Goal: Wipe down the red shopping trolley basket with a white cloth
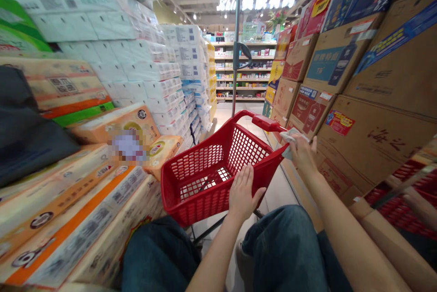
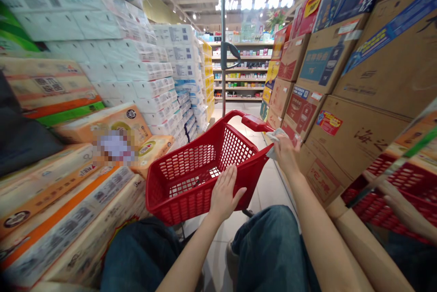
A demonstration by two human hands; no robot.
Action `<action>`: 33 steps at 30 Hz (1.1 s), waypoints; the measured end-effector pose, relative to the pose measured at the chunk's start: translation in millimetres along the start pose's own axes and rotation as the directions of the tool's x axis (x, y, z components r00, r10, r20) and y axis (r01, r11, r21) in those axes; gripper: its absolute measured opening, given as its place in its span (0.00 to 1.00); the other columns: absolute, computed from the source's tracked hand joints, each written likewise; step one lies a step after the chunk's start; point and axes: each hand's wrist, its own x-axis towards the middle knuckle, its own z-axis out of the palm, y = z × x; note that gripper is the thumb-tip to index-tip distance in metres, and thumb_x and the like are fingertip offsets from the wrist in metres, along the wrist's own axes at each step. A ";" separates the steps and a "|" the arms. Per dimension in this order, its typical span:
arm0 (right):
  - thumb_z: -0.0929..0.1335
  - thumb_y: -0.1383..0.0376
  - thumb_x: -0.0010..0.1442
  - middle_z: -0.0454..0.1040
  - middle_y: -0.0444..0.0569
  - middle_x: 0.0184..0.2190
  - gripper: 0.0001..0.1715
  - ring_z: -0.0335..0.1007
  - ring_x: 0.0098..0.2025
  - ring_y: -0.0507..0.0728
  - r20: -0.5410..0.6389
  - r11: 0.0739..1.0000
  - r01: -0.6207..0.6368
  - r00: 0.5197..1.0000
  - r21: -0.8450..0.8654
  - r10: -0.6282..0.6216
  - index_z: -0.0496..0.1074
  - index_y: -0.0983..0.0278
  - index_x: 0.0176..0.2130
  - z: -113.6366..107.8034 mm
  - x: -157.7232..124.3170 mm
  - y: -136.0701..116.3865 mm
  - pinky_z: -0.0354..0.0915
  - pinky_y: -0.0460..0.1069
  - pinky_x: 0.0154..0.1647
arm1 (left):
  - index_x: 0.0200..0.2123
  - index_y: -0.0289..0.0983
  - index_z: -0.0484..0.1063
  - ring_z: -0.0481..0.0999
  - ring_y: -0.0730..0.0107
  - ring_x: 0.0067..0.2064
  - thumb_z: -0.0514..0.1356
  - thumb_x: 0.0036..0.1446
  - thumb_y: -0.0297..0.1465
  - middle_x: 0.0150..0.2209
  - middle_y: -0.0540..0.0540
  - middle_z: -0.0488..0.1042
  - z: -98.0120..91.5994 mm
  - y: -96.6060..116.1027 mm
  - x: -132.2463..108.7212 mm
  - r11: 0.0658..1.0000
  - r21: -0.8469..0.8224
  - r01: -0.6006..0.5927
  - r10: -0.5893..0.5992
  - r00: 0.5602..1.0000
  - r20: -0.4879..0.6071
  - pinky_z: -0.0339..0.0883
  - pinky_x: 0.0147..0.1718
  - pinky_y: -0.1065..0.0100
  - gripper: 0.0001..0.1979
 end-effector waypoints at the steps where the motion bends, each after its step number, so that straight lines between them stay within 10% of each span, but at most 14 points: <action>1: 0.54 0.59 0.69 0.74 0.54 0.50 0.21 0.67 0.56 0.61 -0.027 0.999 -0.042 0.999 -0.009 0.042 0.68 0.62 0.48 1.0 1.5 -0.1 0.35 0.67 0.67 | 0.68 0.33 0.47 0.50 0.59 0.69 0.44 0.66 0.49 0.69 0.42 0.51 0.2 0.3 0.0 1.000 -0.006 0.004 -0.004 1.000 0.000 0.50 0.66 0.54 0.35; 9: 0.58 0.65 0.68 0.75 0.50 0.48 0.15 0.66 0.57 0.57 0.115 0.971 0.230 0.965 0.057 -0.236 0.69 0.61 0.49 20.3 -63.8 -110.3 0.40 0.59 0.69 | 0.67 0.32 0.49 0.51 0.58 0.69 0.46 0.66 0.50 0.68 0.39 0.53 -0.6 -0.5 -0.1 0.999 -0.033 -0.005 0.005 1.000 -0.007 0.51 0.66 0.52 0.35; 13: 0.58 0.63 0.68 0.75 0.49 0.49 0.16 0.67 0.55 0.58 0.168 0.962 0.270 0.948 0.032 -0.272 0.69 0.59 0.49 9.0 -38.4 -64.3 0.35 0.62 0.69 | 0.67 0.32 0.48 0.51 0.59 0.69 0.45 0.66 0.49 0.68 0.40 0.52 -2.5 -0.7 0.1 0.999 -0.037 -0.006 0.006 1.000 0.009 0.50 0.66 0.54 0.35; 18: 0.54 0.60 0.68 0.75 0.51 0.48 0.19 0.68 0.53 0.59 -0.032 0.997 -0.072 0.997 -0.023 0.071 0.68 0.60 0.47 -1.8 6.6 10.1 0.38 0.66 0.65 | 0.68 0.33 0.46 0.50 0.58 0.69 0.45 0.66 0.49 0.69 0.40 0.52 -2.0 -0.1 -0.6 0.999 -0.044 0.002 -0.001 1.000 0.015 0.51 0.66 0.53 0.35; 27: 0.59 0.66 0.67 0.76 0.49 0.50 0.14 0.66 0.57 0.56 0.083 0.984 0.169 0.981 0.051 -0.173 0.68 0.59 0.49 18.2 -68.3 -116.4 0.36 0.59 0.67 | 0.67 0.32 0.49 0.50 0.57 0.69 0.47 0.65 0.50 0.68 0.39 0.53 1.7 -2.5 -1.0 0.999 -0.044 -0.014 0.014 1.000 -0.003 0.50 0.66 0.52 0.36; 33: 0.58 0.64 0.67 0.77 0.48 0.46 0.14 0.70 0.52 0.56 0.099 0.983 0.186 0.978 0.003 -0.185 0.68 0.60 0.47 5.6 -19.2 -36.1 0.37 0.60 0.67 | 0.68 0.34 0.46 0.50 0.59 0.69 0.45 0.66 0.49 0.69 0.40 0.51 -2.3 -1.3 0.0 0.999 -0.045 -0.001 0.002 1.000 0.019 0.51 0.66 0.53 0.35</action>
